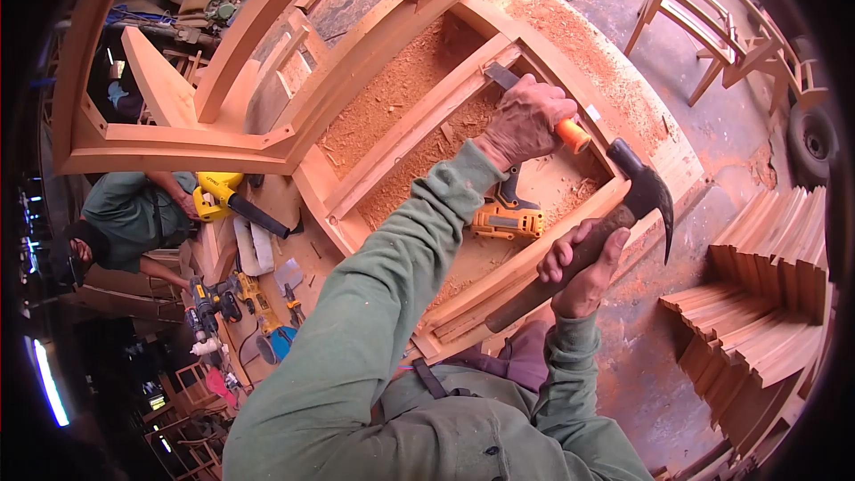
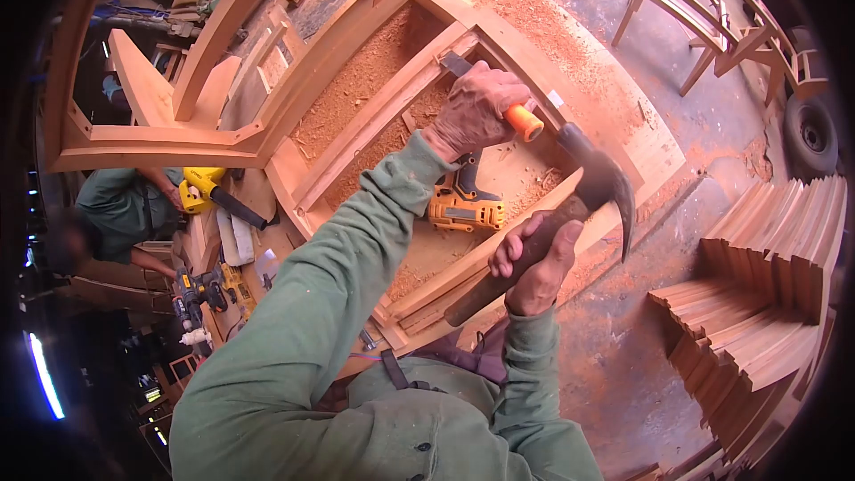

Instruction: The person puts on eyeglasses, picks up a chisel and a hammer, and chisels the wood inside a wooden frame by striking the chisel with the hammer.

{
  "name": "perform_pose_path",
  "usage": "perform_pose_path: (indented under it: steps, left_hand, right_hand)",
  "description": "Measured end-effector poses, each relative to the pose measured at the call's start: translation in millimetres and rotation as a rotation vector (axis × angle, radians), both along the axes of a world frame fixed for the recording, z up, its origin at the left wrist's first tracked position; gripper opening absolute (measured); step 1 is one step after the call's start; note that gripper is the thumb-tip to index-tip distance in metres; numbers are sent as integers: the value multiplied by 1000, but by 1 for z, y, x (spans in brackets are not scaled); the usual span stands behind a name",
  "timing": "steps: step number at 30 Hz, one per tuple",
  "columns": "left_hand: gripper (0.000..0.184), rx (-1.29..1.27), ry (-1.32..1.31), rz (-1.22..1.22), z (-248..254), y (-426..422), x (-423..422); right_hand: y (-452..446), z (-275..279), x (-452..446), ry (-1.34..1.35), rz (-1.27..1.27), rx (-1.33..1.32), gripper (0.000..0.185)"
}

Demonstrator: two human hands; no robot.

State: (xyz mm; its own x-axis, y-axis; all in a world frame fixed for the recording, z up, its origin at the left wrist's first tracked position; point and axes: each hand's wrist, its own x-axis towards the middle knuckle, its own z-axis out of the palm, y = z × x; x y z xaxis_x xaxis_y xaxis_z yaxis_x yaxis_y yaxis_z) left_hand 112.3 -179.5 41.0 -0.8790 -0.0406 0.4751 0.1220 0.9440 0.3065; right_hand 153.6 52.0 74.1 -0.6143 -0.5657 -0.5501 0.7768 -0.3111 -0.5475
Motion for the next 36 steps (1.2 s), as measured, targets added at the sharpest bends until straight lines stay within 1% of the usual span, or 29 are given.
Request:
perform_pose_path:
  steps: [1, 5, 11, 15, 18, 21, 24, 25, 26, 28, 30, 31, 32, 34, 36]
  left_hand:
    - [16, -6, 33, -10, 3, 3, 1]
    - [21, -1, 26, -19, 6, 22, 14]
    - [23, 0, 62, -2, 10, 16, 17]
    - [21, 29, 18, 6, 9, 11, 19]
    - [18, 59, -16, 13, 9, 10, 23]
    - [19, 70, 3, 2, 7, 10, 23]
    - [20, 64, 3, 3, 6, 7, 22]
    - [20, 65, 3, 1, 4, 6, 22]
    - [20, 69, 1, -3, 3, 6, 23]
    - [21, 69, 5, -9, 4, 8, 23]
    - [21, 76, -1, -9, 4, 8, 25]
    - [21, 81, 1, -12, 5, 8, 24]
    - [20, 82, 2, -8, 7, 6, 24]
    - [19, 79, 1, -2, 7, 5, 24]
    - [19, 83, 0, -8, 7, 6, 22]
  right_hand:
    - [4, -3, 6, -20, -41, -34, 68]
    - [16, -9, 19, -40, 26, -2, 68]
    - [14, -9, 34, -12, 80, -28, 70]
    - [9, -6, 33, 6, 99, -37, 70]
    - [8, -2, 32, -36, 64, -11, 72]
    - [6, -1, 33, -51, -22, -69, 74]
    - [-2, -4, 41, -24, -112, -207, 73]
    - [-8, -4, 43, -61, -108, -159, 72]
    - [-12, -9, 44, -82, -32, -121, 72]
    - [-10, -4, 33, -38, 92, 21, 72]
    - [-5, -1, 31, -62, 24, -20, 68]
    - [-3, 2, 34, -41, -53, -61, 68]
    - [0, 1, 37, 36, -102, -160, 69]
    - [-4, 6, 45, 65, -200, -178, 69]
    - [-15, -7, 42, -11, 23, 8, 68]
